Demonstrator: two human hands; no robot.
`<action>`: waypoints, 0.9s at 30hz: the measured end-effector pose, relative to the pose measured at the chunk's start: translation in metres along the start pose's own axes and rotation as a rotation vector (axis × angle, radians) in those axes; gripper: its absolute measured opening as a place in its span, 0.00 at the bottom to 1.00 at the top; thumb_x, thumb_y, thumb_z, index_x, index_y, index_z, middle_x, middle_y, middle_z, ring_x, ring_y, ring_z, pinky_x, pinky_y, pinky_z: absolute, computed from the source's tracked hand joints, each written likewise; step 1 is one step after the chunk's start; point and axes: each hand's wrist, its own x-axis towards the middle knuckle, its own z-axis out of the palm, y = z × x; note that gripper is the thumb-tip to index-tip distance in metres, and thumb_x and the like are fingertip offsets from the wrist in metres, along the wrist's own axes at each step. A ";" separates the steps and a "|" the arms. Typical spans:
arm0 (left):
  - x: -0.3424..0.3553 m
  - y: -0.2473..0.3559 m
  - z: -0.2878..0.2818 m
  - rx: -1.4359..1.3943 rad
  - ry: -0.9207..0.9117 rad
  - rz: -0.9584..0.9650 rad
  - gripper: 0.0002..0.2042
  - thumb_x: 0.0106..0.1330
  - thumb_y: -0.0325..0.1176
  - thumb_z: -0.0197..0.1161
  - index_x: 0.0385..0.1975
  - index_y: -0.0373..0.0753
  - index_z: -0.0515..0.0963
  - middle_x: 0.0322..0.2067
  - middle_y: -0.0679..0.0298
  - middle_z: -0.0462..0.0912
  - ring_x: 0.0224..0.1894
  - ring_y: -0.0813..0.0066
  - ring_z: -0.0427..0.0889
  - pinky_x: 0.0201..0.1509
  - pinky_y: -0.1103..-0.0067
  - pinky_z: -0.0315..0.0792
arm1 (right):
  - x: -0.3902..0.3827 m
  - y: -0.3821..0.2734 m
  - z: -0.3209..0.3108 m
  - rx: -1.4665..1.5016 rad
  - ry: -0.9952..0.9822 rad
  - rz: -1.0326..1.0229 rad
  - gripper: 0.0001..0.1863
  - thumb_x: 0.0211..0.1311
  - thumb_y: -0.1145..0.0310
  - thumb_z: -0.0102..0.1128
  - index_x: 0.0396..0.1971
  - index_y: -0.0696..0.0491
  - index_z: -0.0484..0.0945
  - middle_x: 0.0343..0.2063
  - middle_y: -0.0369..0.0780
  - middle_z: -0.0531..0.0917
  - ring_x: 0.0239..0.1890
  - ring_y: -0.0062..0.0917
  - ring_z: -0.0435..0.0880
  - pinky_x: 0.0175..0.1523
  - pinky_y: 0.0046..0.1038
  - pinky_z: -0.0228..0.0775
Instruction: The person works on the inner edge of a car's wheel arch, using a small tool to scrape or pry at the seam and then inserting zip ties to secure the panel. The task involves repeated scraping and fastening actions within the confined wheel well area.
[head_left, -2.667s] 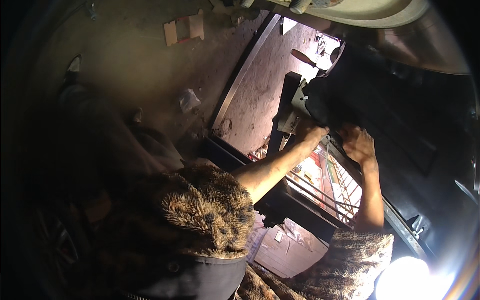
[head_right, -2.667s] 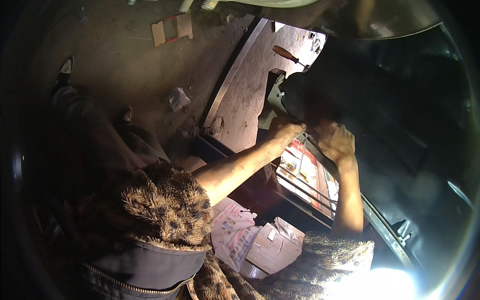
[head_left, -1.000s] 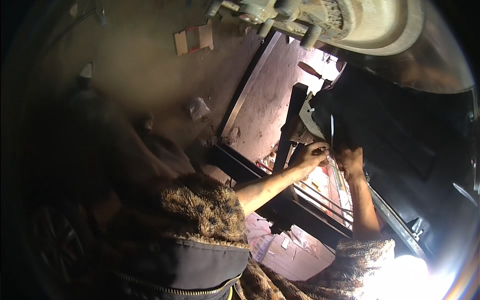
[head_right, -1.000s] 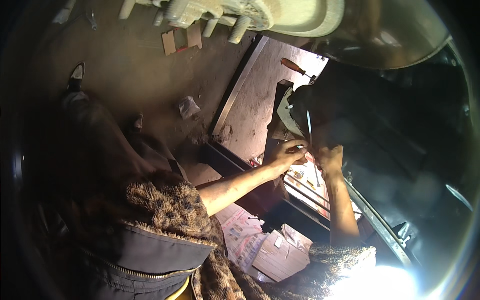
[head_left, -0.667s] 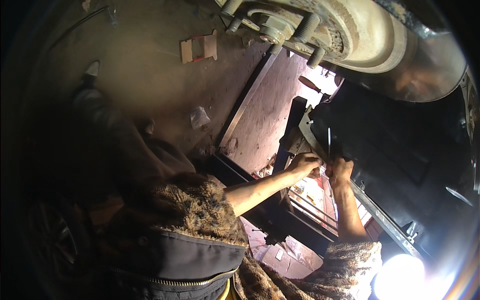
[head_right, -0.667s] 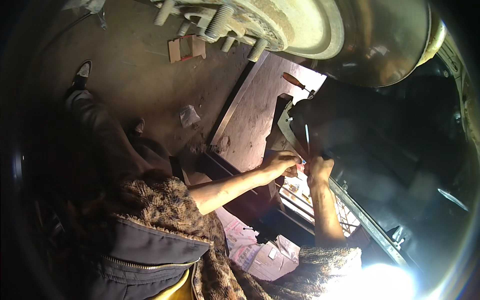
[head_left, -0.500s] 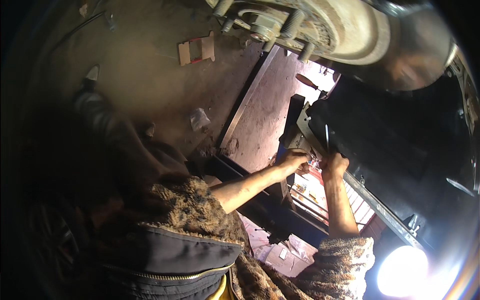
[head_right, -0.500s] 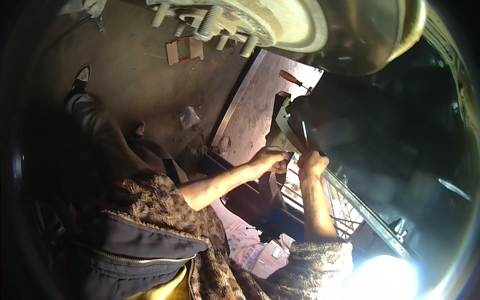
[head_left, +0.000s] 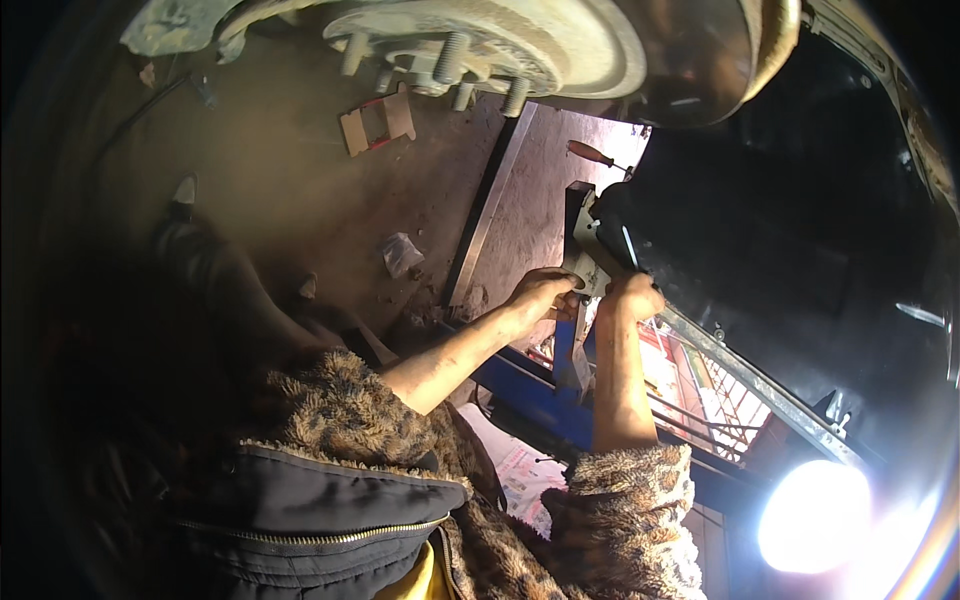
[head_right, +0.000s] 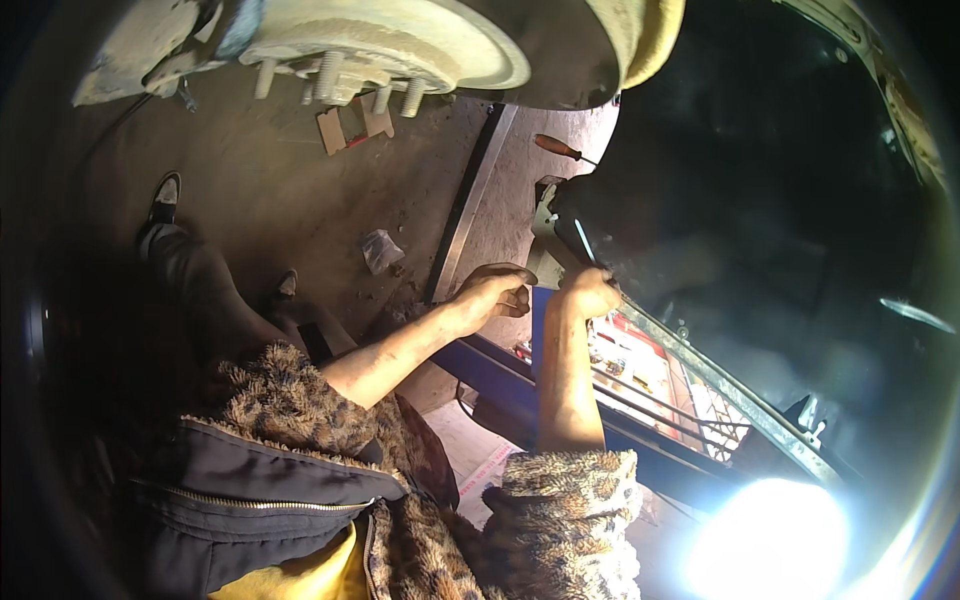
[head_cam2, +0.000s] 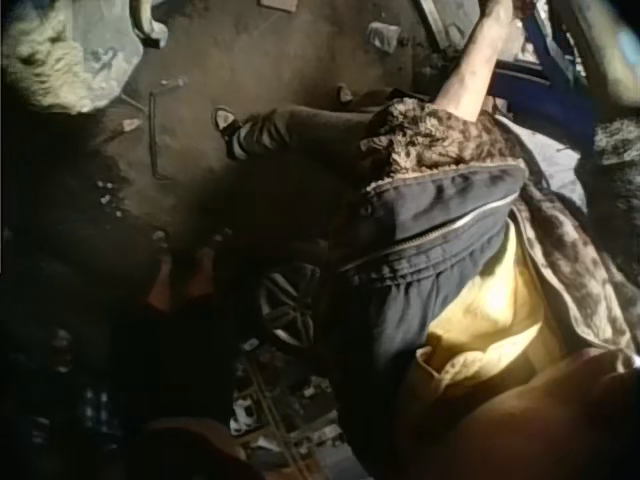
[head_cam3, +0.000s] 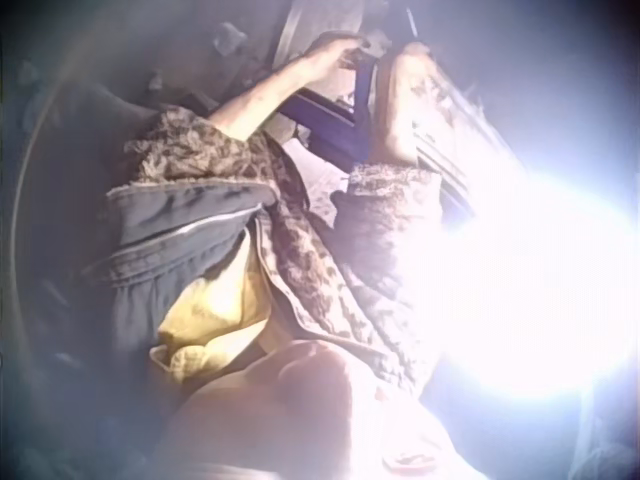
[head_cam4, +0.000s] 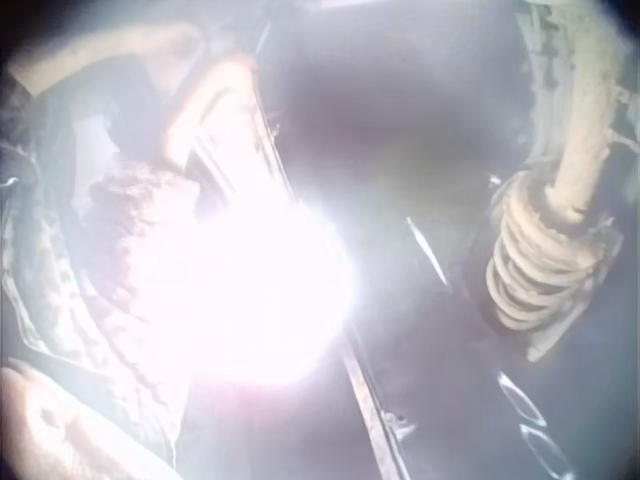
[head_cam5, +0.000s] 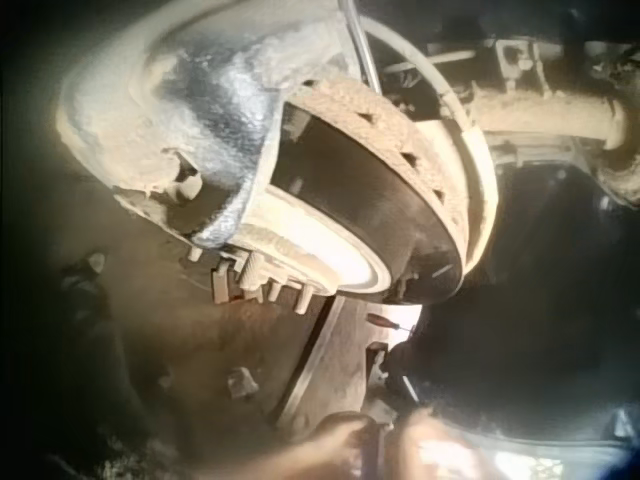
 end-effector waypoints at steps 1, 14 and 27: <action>-0.001 0.003 -0.005 0.004 0.013 0.010 0.12 0.71 0.37 0.53 0.45 0.37 0.78 0.30 0.65 0.79 0.34 0.73 0.81 0.43 0.73 0.78 | -0.024 -0.029 -0.009 0.094 0.055 0.084 0.15 0.60 0.69 0.56 0.32 0.69 0.81 0.29 0.57 0.84 0.32 0.47 0.86 0.36 0.41 0.78; -0.003 0.019 0.005 0.050 0.039 -0.001 0.12 0.70 0.36 0.52 0.43 0.37 0.80 0.27 0.64 0.80 0.31 0.74 0.81 0.40 0.75 0.77 | 0.006 -0.056 0.014 -1.474 -0.630 -0.259 0.23 0.55 0.54 0.68 0.51 0.43 0.80 0.49 0.26 0.82 0.46 0.14 0.83 0.34 0.28 0.76; -0.020 0.043 -0.019 0.061 0.108 0.076 0.12 0.69 0.37 0.55 0.44 0.37 0.79 0.28 0.65 0.80 0.31 0.73 0.81 0.38 0.75 0.77 | -0.029 -0.111 -0.020 -0.918 -0.696 -0.200 0.21 0.65 0.55 0.49 0.53 0.47 0.79 0.60 0.30 0.74 0.62 0.22 0.71 0.62 0.28 0.64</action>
